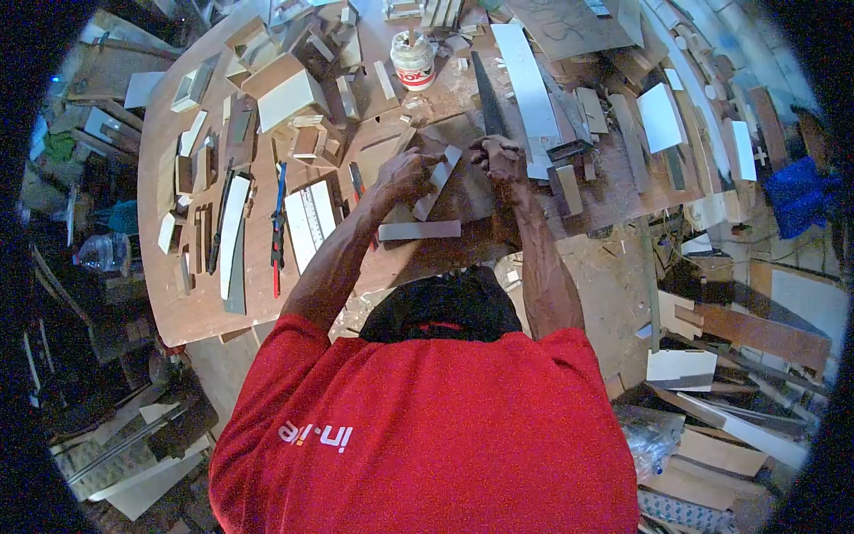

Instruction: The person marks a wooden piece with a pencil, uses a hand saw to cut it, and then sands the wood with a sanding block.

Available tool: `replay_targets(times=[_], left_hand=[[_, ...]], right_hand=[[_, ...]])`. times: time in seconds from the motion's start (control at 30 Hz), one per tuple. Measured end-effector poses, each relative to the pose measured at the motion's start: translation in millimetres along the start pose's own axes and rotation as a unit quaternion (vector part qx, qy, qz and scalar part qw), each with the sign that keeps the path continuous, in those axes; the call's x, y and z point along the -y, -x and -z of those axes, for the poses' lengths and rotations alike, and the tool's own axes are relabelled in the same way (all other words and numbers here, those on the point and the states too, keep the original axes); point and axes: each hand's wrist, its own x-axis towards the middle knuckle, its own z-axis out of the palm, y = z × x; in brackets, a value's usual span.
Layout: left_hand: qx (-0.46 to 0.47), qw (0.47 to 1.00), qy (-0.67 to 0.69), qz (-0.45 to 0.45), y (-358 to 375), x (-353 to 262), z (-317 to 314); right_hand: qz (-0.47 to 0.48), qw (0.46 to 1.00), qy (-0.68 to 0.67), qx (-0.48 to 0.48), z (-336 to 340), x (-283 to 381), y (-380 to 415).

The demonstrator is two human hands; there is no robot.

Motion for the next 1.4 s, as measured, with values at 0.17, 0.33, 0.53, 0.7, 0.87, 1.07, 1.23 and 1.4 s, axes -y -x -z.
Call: replay_targets(times=[0.17,0.33,0.53,0.7,0.87,1.07,1.23,1.4], left_hand=[[-0.050,0.997,-0.009,0.054,-7,-10,-33],[-0.135,0.981,0.107,0.088,-5,-13,-40],[-0.155,0.929,0.300,0.149,26,-27,0],[-0.179,0.917,0.292,0.206,30,-47,-18],[-0.189,0.925,0.297,0.144,34,-45,-10],[-0.235,0.950,-0.034,0.203,21,11,-22],[-0.230,0.950,-0.067,0.202,16,10,-21],[-0.153,0.959,-0.009,0.237,10,41,-38]], right_hand=[[0.161,0.962,0.139,-0.173,-29,-9,48],[0.197,0.944,0.151,-0.219,-49,-23,74],[0.225,0.929,0.234,-0.176,-74,-34,92],[0.198,0.901,0.367,-0.119,-90,-39,100],[0.223,0.872,0.393,-0.190,-86,-40,103],[0.215,0.877,0.344,-0.259,-63,-16,118],[0.208,0.875,0.345,-0.269,-56,-18,123],[0.190,0.894,0.323,-0.244,-43,-24,117]])
